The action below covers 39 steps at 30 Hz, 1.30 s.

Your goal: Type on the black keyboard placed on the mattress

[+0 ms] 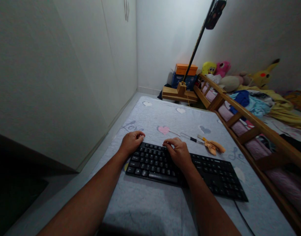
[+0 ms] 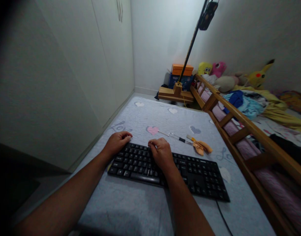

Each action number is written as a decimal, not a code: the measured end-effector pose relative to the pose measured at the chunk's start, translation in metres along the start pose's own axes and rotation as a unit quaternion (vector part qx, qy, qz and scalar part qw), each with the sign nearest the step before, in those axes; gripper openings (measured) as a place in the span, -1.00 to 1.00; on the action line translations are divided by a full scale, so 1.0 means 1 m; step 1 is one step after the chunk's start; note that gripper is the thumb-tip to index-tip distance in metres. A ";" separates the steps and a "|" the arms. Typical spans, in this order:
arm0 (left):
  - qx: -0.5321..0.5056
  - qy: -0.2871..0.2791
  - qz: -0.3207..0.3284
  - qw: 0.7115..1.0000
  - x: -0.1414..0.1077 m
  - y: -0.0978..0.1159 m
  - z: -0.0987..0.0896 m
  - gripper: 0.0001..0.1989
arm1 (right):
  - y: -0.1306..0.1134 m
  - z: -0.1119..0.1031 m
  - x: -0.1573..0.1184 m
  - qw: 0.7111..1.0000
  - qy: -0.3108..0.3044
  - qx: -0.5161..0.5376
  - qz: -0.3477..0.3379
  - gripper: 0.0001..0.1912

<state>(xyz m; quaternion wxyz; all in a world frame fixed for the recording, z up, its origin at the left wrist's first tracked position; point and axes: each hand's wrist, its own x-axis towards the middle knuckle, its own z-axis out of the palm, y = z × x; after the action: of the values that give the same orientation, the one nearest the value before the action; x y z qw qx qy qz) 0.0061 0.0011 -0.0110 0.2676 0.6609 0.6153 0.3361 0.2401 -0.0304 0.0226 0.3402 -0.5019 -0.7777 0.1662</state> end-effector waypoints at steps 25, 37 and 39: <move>-0.004 0.000 -0.006 1.000 -0.001 0.002 0.000 -0.72 | -0.003 0.004 0.008 1.000 -0.012 0.016 0.013 -0.81; 0.001 -0.001 0.001 1.000 0.000 0.000 0.000 -0.72 | -0.010 0.002 0.024 0.997 -0.069 0.018 0.007 -0.81; 0.001 -0.001 0.002 1.000 0.000 0.000 0.000 -0.72 | -0.008 0.003 0.022 0.998 -0.062 0.019 0.009 -0.82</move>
<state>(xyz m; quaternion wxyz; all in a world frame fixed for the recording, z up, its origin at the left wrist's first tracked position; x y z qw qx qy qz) 0.0061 0.0011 -0.0106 0.2668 0.6629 0.6138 0.3357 0.2269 -0.0137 0.0333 0.2992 -0.4904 -0.7897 0.2151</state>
